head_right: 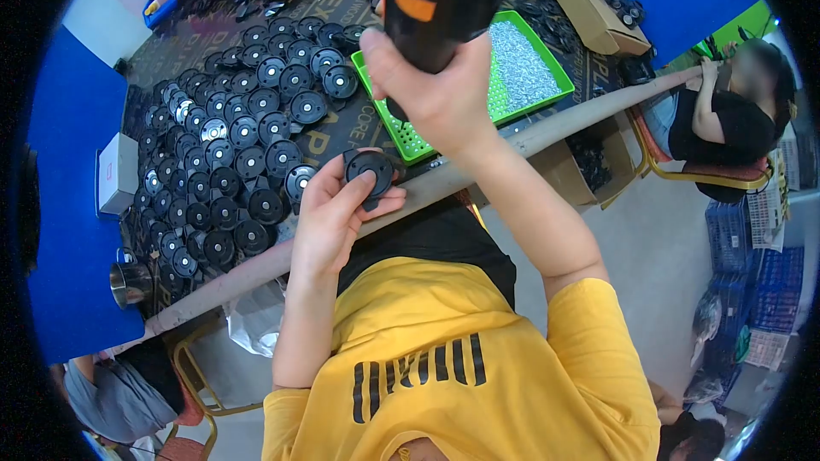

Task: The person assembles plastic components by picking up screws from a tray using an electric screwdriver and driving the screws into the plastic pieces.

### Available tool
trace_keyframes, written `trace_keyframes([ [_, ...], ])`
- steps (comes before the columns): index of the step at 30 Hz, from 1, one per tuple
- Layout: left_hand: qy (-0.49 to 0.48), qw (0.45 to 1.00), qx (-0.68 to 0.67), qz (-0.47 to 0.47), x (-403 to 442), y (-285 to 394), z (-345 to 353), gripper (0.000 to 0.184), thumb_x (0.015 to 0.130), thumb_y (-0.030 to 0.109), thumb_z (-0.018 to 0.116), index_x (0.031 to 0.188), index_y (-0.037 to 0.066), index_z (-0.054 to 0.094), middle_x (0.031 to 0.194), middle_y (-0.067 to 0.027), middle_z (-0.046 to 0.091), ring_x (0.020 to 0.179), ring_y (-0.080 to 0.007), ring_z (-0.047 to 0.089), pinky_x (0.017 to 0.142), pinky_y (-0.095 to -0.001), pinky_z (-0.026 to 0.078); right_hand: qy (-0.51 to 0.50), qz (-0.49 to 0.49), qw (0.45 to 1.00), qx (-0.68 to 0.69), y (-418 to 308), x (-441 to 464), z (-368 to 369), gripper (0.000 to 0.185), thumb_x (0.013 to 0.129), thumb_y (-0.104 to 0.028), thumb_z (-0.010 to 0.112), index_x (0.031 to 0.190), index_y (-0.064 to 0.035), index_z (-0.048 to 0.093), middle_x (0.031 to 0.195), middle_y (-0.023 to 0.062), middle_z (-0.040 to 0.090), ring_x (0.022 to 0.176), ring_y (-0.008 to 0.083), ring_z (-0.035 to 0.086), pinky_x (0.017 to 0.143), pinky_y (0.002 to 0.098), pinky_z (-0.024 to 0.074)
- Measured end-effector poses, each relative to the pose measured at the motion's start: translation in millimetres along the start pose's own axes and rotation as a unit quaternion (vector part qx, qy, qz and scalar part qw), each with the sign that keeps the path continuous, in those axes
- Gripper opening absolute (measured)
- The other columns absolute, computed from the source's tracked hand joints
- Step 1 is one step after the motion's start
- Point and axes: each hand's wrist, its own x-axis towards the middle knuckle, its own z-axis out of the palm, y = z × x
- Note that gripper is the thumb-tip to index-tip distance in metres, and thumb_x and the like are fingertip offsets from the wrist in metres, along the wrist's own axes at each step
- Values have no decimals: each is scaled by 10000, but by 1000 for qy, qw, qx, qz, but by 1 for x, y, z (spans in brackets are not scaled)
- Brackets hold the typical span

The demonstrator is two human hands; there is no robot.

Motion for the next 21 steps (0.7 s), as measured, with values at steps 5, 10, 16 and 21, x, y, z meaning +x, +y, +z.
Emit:
trace_keyframes([
  [5,3,1000,9,9,1,-2,0,199,850,26,463,1033,-54,467,910,-156,583,754,-212,629,716,-297,529,-51,-17,997,62,-23,5,-3,274,826,-80,417,1086,-13,370,609,75,464,486,155,480,505,274,418],
  [10,4,1000,17,8,0,-1,2,179,851,2,465,1024,-43,464,905,-101,561,754,-179,614,701,-277,533,-117,-22,981,151,-34,-4,12,261,845,-94,399,1096,-35,360,620,70,462,509,157,482,527,290,426],
  [16,3,1000,21,10,0,0,3,175,850,0,465,1019,-46,460,896,-98,560,754,-175,616,692,-262,534,-108,47,987,111,-42,-10,20,245,843,-82,409,1076,-26,362,630,75,476,514,149,489,530,281,432],
  [21,0,1000,22,9,0,-2,2,167,851,0,464,1010,-50,459,891,-99,559,752,-174,616,688,-259,535,-104,15,991,81,-25,-8,21,241,836,-72,425,1062,-16,361,616,73,477,502,141,486,515,271,431],
])
